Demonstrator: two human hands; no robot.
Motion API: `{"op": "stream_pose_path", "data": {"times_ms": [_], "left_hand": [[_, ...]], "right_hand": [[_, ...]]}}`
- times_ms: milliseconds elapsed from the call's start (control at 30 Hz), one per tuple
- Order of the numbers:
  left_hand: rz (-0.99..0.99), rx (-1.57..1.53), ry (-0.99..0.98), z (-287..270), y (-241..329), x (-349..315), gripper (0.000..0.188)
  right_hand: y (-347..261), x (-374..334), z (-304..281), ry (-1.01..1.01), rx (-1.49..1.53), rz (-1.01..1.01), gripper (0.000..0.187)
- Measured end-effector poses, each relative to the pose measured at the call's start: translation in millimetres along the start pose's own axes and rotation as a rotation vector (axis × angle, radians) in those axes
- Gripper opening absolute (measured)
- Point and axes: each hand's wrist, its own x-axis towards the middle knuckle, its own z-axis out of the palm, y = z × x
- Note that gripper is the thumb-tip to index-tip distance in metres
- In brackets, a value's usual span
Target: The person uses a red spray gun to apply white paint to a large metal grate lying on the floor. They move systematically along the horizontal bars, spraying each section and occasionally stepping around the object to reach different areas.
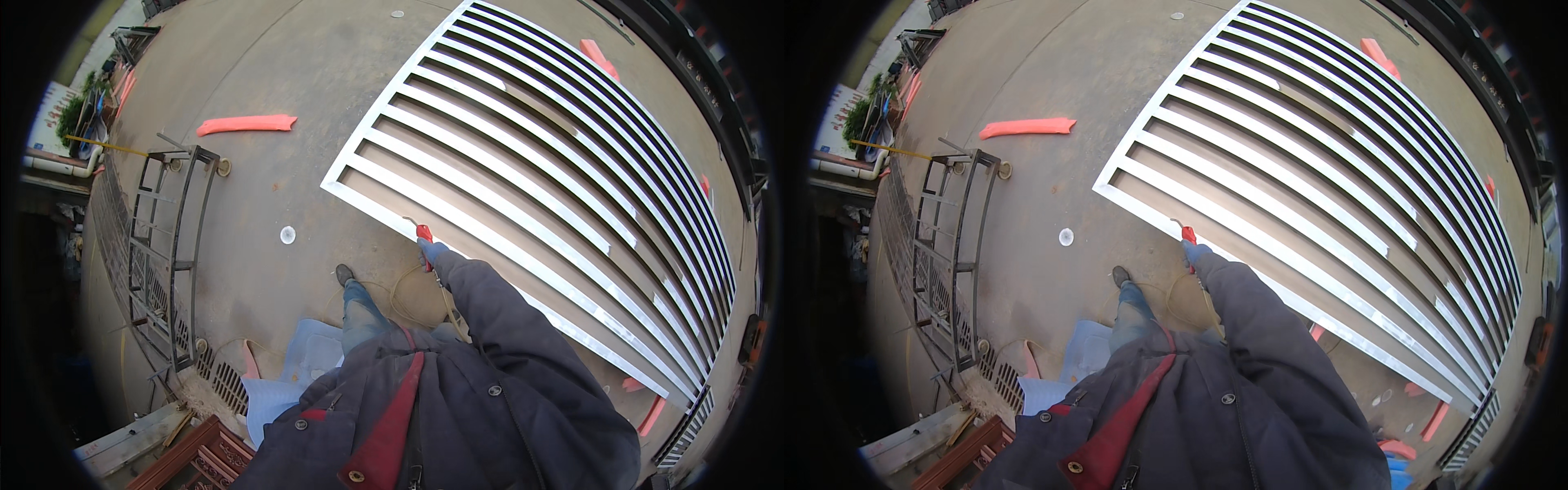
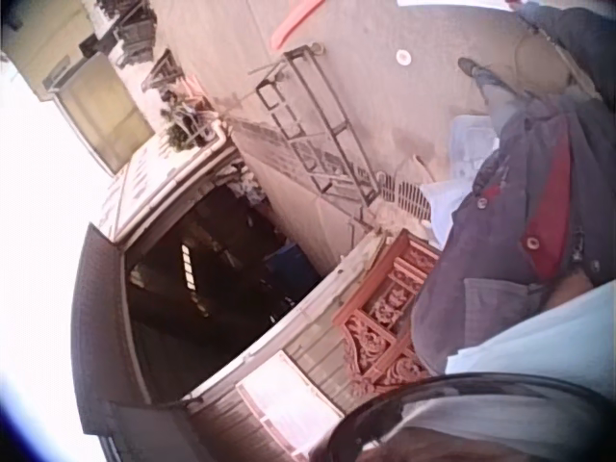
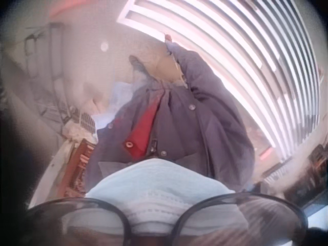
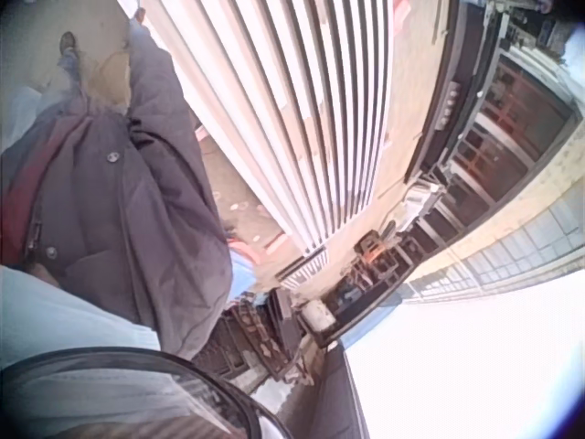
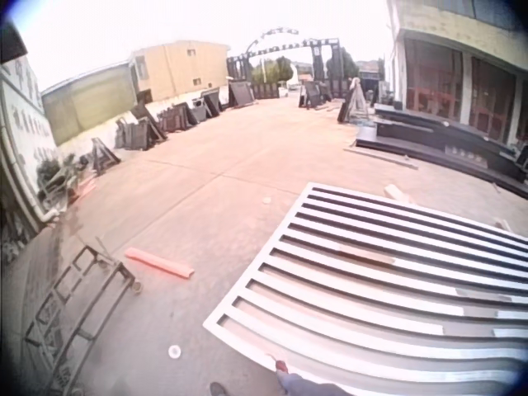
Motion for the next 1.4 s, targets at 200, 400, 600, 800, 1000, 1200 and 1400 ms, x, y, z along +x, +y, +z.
{"op": "stream_pose_path", "data": {"times_ms": [200,400,600,800,1000,1200,1400], "left_hand": [[-0.117,-0.054,-0.055,-175.7,32.1,84.2,0.038],[-0.21,-0.312,-0.004,-378.2,84.8,152.0,0.042],[-0.251,-0.597,0.152,-500.1,116.4,181.9,0.016],[-0.409,-0.647,0.061,-506.5,106.0,184.8,0.012],[-0.422,-0.622,0.064,-503.8,136.0,194.3,0.016],[-0.481,-0.572,0.058,-515.7,203.9,215.5,0.012],[-0.31,-0.425,0.169,-542.9,273.9,231.4,0.034]], "right_hand": [[-58.5,48.6,125.3,0.073,0.173,0.049,0.043],[-134.2,100.6,222.0,0.118,0.464,0.067,0.041],[-217.9,129.0,260.1,0.218,0.519,-0.003,0.047],[-243.9,136.7,267.4,0.235,0.643,0.071,0.044],[-245.4,154.9,251.9,0.162,0.657,0.124,0.041],[-217.6,161.6,246.8,0.045,0.478,0.326,0.044],[-238.5,171.4,264.7,-0.071,0.633,0.277,0.043]]}}
